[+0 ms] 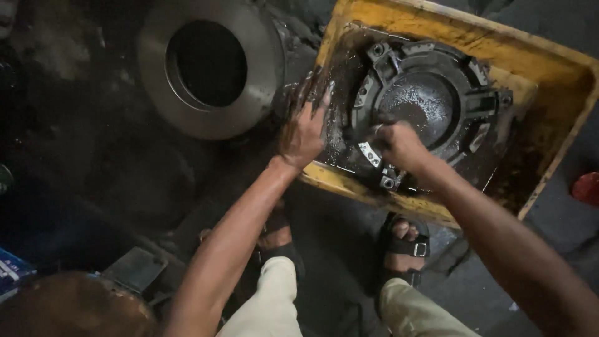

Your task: Cleaning greasy metal engine components in a tray of solvent using hands and a brush.

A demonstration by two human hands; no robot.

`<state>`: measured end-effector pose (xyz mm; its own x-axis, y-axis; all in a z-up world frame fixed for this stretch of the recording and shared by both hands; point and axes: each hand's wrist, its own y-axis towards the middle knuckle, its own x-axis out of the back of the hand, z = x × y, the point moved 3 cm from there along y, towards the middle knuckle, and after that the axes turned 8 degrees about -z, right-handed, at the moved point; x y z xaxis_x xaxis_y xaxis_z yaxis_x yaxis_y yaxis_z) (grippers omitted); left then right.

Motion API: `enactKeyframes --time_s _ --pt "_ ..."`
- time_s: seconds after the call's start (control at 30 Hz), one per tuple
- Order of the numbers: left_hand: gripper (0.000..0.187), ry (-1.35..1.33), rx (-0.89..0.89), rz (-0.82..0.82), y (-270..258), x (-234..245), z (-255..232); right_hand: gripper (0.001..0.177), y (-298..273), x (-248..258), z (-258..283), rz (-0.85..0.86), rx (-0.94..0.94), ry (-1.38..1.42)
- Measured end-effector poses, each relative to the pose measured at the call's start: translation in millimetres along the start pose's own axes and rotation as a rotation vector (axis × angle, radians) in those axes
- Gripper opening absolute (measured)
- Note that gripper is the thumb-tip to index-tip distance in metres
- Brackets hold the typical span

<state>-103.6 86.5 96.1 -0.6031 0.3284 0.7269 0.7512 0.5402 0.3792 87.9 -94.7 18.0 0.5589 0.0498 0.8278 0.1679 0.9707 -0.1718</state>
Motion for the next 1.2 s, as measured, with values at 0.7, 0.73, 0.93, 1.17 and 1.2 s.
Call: enactKeyframes --time_s 0.7,0.73,0.93,1.17,1.2 --pt "0.056 0.048 0.038 0.049 -8 -5 4 0.047 -36 52 -101 -0.177 -0.358 -0.117" --pt "0.056 0.049 0.035 0.05 -7 -5 4 0.047 -41 50 -99 -0.18 -0.36 -0.115" --pt "0.058 -0.006 0.098 0.043 -8 -3 3 0.061 -66 66 -76 0.19 -0.429 -0.082" --pt "0.058 -0.065 0.173 0.124 -8 -11 8 0.06 -38 35 -47 0.141 -0.357 -0.063" --pt "0.058 -0.112 0.157 0.086 -7 -11 6 0.048 -27 31 -33 0.082 -0.38 0.085"
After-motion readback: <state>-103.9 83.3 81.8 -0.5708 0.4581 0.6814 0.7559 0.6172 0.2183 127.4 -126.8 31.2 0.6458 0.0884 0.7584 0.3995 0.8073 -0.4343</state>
